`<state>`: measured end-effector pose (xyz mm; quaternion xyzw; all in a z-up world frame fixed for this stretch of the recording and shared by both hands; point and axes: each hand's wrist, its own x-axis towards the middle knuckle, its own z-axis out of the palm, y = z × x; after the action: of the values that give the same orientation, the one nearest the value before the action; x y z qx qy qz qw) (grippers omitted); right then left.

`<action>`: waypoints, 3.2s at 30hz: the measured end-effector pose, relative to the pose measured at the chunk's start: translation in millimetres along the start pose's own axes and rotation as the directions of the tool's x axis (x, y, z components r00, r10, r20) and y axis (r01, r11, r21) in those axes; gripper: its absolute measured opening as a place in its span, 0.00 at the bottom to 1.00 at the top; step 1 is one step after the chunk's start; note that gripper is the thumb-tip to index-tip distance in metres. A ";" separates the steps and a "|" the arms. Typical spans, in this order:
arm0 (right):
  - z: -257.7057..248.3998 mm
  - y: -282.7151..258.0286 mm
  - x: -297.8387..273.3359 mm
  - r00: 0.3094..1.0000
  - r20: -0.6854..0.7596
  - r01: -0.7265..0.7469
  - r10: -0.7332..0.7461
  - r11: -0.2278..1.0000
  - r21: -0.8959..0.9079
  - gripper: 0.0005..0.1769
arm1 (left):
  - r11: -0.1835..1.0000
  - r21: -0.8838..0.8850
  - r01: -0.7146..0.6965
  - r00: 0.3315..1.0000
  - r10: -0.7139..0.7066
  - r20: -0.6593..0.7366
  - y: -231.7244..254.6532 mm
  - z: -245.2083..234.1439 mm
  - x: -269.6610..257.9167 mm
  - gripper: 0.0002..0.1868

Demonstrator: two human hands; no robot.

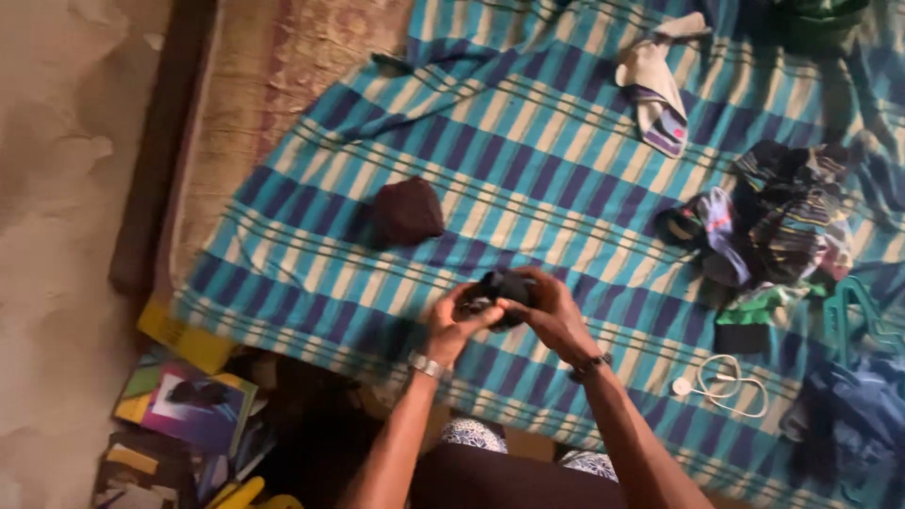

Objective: Picking up socks and folding them on a bed.

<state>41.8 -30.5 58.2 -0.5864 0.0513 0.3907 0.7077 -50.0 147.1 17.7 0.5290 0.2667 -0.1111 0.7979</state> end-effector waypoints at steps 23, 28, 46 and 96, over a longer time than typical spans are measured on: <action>-97.6 121.4 -112.6 0.890 -0.365 -0.357 0.274 0.916 -0.182 0.27 | 0.762 0.613 0.211 0.855 0.161 -0.494 24.3 -116.9 33.6 0.28; -203.3 104.9 -125.1 0.805 -0.593 -0.184 -0.020 0.941 -0.283 0.23 | 0.833 0.079 0.547 0.625 -0.344 -0.701 14.7 -42.4 16.5 0.34; -190.3 -63.6 -230.7 0.900 -0.055 0.437 -0.433 0.889 0.138 0.13 | 0.832 -0.375 0.408 0.874 -0.475 -0.103 23.3 314.1 -74.5 0.43; -329.6 -100.4 22.6 0.505 -0.570 -0.154 -0.649 0.582 -0.799 0.17 | 0.847 0.479 0.231 0.952 -0.094 -0.292 -46.2 89.9 47.2 0.28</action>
<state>246.1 -306.8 24.3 -0.9370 0.1086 -0.0746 0.3236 -4.1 51.6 -17.4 0.7054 0.3732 -0.1755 0.5765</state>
